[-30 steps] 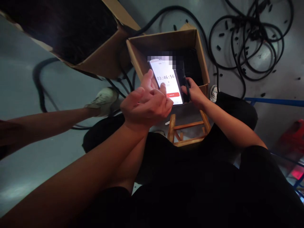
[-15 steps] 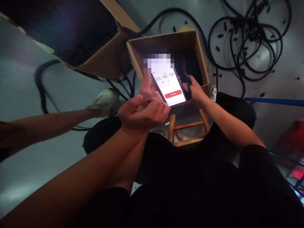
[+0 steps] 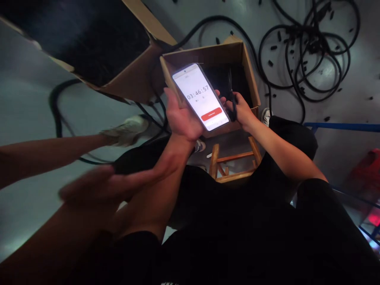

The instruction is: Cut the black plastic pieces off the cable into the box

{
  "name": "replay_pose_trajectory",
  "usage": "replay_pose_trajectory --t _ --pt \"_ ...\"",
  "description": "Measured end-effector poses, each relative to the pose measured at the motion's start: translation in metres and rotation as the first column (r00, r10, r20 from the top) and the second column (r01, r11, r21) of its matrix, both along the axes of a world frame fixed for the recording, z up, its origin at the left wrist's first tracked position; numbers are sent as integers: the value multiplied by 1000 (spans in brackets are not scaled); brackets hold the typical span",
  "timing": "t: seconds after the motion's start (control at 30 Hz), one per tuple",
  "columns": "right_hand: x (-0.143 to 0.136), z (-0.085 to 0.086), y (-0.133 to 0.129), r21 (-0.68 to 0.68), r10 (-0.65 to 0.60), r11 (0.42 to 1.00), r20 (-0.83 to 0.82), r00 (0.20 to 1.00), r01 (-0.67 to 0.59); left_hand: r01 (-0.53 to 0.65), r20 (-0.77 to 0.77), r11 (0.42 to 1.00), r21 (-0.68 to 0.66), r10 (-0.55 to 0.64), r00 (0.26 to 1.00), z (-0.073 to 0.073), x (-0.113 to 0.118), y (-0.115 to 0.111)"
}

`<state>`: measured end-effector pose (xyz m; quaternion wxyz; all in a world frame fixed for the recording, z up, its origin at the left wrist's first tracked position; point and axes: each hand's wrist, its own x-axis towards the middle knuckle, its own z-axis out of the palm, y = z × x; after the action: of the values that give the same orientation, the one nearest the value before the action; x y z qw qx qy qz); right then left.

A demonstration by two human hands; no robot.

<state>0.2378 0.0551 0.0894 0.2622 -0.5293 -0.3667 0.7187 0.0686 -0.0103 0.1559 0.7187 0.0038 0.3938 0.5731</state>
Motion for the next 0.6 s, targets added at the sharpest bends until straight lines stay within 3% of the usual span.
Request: replay_pose_trajectory --t 0.2,0.37,0.6 --pt "-4 4 -1 -17 -16 1000 -19 1000 16 -20 82 999 -40 23 996 -4 -2 -4" --pt "-13 12 -1 -92 -35 995 -95 995 26 -23 15 1000 -13 23 1000 -12 3 -6" --pt "-30 34 7 -165 -73 985 -91 993 57 -56 -173 988 -142 31 985 7 9 2"
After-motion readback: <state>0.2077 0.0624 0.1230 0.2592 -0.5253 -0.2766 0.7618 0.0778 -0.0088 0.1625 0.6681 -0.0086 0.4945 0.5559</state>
